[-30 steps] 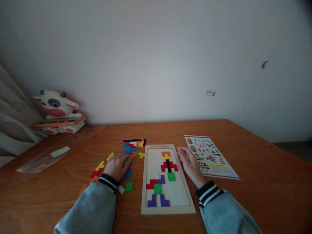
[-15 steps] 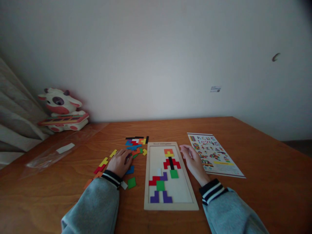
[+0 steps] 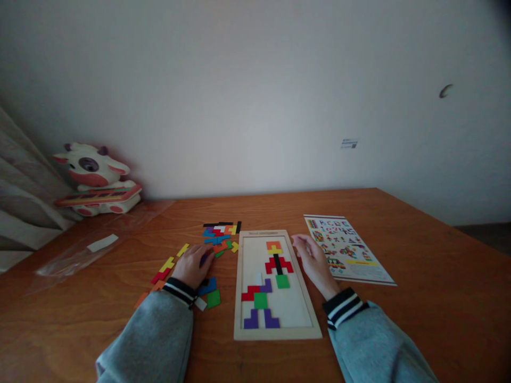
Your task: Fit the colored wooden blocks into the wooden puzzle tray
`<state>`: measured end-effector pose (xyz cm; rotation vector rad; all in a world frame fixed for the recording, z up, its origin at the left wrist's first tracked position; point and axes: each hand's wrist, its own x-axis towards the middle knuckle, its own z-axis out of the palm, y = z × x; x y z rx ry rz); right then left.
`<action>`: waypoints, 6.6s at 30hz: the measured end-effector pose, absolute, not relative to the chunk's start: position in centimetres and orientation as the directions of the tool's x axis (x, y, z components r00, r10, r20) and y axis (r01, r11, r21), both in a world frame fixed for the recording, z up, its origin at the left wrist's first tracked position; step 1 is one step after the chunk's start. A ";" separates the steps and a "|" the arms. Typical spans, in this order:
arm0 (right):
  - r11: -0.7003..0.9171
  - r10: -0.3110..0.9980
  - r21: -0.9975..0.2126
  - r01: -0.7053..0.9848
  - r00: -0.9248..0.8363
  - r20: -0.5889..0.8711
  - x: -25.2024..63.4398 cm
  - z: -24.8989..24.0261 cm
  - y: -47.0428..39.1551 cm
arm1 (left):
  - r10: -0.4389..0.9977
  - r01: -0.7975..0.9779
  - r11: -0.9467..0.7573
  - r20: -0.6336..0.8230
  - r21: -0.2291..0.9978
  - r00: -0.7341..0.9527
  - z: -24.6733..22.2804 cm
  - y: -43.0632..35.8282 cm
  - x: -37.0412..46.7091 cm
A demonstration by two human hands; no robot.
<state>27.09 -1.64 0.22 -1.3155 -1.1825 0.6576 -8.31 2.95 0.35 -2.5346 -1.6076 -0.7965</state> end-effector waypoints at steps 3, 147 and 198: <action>0.203 0.905 -0.948 0.245 0.324 0.277 27.2 0.0 -1.6 | 0.828 0.860 -0.469 0.440 0.202 0.348 1.0 2.4 -7.8; 0.185 0.930 -0.944 0.274 0.261 0.258 26.8 0.7 -2.1 | 0.838 0.519 -0.545 0.445 0.659 0.315 2.3 4.1 2.7; 0.212 0.930 -0.925 0.314 0.228 0.290 26.8 0.5 -2.1 | 0.761 0.707 -0.619 0.485 0.342 0.431 0.6 3.1 3.1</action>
